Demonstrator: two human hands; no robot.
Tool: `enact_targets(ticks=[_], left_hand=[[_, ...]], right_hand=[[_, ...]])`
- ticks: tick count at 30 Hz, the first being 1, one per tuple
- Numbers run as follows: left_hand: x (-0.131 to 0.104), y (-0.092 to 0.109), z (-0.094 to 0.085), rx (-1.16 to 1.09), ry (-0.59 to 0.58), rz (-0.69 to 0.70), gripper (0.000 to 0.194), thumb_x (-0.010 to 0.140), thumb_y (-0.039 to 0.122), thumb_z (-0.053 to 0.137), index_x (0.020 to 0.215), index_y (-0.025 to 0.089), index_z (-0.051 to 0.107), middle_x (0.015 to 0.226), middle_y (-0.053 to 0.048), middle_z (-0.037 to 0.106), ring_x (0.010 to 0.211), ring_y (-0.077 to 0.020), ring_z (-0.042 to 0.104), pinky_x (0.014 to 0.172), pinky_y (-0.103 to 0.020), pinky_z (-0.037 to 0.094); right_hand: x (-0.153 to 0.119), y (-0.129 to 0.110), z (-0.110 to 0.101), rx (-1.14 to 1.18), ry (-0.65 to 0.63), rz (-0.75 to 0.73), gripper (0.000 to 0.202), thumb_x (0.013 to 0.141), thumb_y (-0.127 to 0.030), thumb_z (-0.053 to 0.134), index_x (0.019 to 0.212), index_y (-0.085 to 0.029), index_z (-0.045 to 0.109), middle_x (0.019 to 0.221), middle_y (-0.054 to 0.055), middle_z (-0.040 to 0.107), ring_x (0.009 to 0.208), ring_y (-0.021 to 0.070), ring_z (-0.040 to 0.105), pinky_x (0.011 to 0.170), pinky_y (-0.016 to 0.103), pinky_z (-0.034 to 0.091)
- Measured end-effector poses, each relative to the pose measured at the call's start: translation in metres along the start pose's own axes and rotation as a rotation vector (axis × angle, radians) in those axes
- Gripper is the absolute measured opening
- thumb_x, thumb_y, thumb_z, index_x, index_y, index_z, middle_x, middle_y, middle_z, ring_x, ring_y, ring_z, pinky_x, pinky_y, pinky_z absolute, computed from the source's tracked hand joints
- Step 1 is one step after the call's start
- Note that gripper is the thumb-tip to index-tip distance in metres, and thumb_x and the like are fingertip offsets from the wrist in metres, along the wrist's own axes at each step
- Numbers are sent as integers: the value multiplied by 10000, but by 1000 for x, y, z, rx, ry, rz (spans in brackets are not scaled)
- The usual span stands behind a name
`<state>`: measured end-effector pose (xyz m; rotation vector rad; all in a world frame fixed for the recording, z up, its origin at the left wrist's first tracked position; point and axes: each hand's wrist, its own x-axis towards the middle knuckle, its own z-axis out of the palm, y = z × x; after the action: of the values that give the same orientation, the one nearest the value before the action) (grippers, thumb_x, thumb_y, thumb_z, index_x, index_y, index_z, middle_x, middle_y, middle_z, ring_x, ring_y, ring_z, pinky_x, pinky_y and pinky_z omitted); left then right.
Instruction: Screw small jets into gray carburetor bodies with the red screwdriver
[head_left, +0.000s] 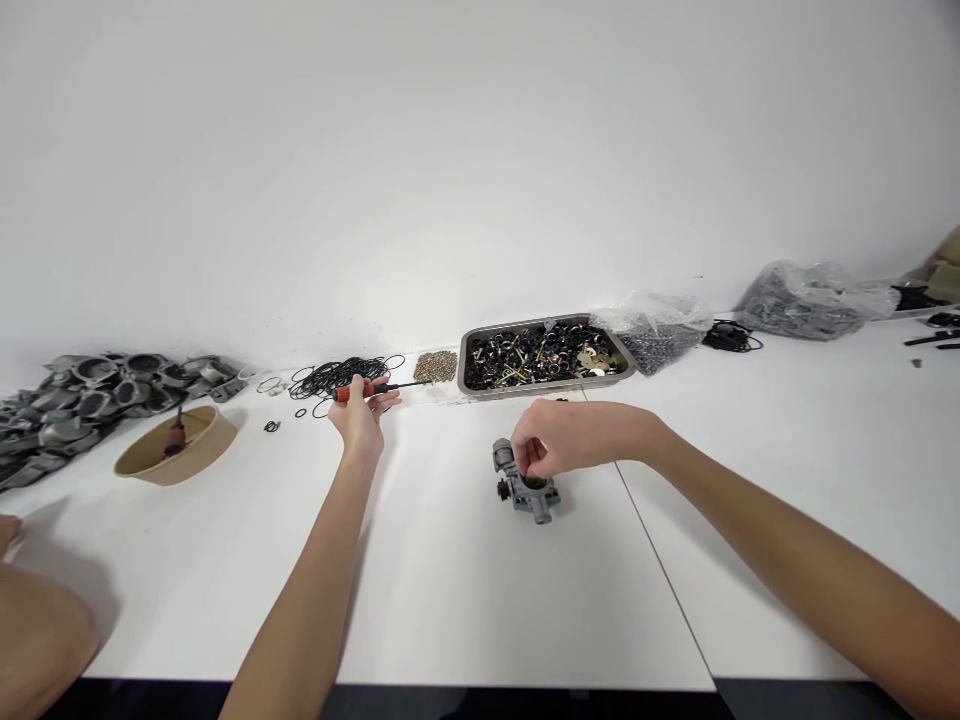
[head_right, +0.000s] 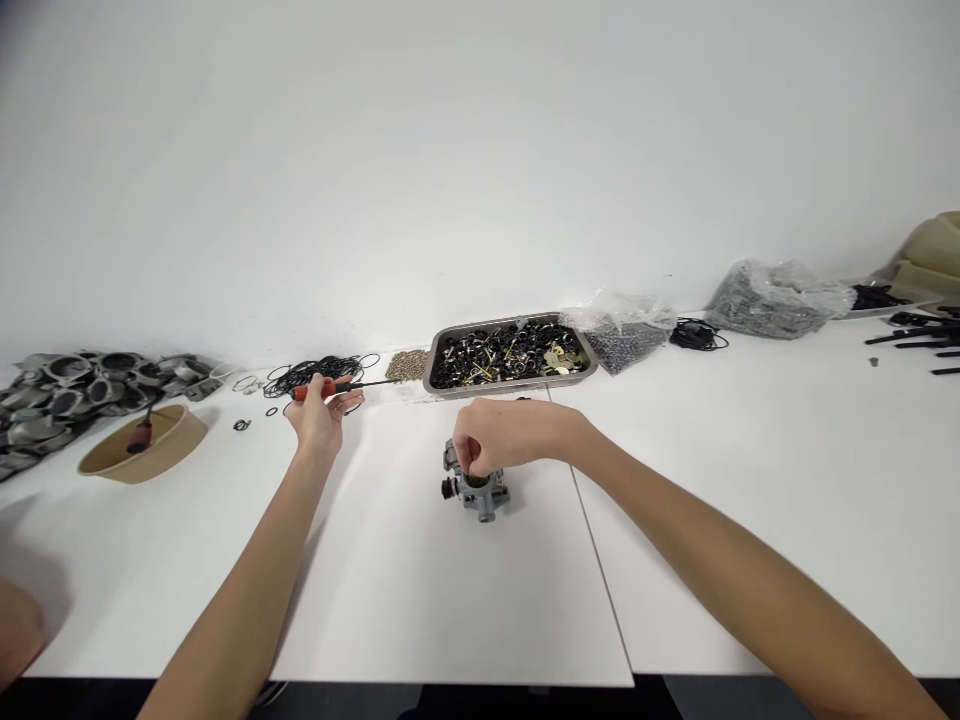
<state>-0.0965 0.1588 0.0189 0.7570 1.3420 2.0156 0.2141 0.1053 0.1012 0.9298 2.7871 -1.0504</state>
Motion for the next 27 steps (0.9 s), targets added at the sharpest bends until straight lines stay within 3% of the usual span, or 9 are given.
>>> enact_targets(ticks=[8, 13, 16, 23, 27], left_hand=[[0, 2, 0, -8, 8, 5, 217, 808, 329, 593, 789, 125, 519, 849, -119, 705, 512, -172, 664, 496, -297, 565], [-1, 7, 0, -25, 15, 8, 214, 798, 324, 591, 750, 130, 515, 833, -113, 703, 507, -183, 668, 473, -288, 556], [0, 8, 1, -33, 16, 8, 205, 795, 321, 589, 755, 131, 522, 839, -113, 706, 509, -185, 671, 473, -288, 558], [0, 8, 2, -41, 17, 0, 199, 780, 315, 596, 743, 134, 523, 822, -107, 709, 501, -177, 665, 465, -282, 556], [-1, 9, 2, -44, 14, 4, 199, 778, 313, 601, 741, 133, 526, 808, -100, 704, 502, -177, 665, 463, -280, 555]], right_hand=[[2, 2, 1, -71, 37, 20, 153, 722, -120, 566, 842, -200, 620, 893, 16, 628, 741, 134, 545, 529, 228, 350], [2, 3, -3, -57, -23, 40, 126, 757, -177, 583, 881, -197, 592, 884, 17, 606, 731, 135, 527, 546, 238, 355], [0, 1, -4, -64, 27, 7, 127, 760, -147, 572, 877, -194, 566, 876, 16, 598, 760, 138, 532, 570, 237, 354], [-12, -12, -4, -145, 19, 97, 127, 784, -116, 523, 757, -190, 623, 883, 24, 619, 720, 144, 531, 531, 258, 311], [-18, -21, 3, -253, 60, 128, 208, 737, -39, 484, 588, -183, 462, 660, 19, 492, 535, 126, 370, 490, 305, 200]])
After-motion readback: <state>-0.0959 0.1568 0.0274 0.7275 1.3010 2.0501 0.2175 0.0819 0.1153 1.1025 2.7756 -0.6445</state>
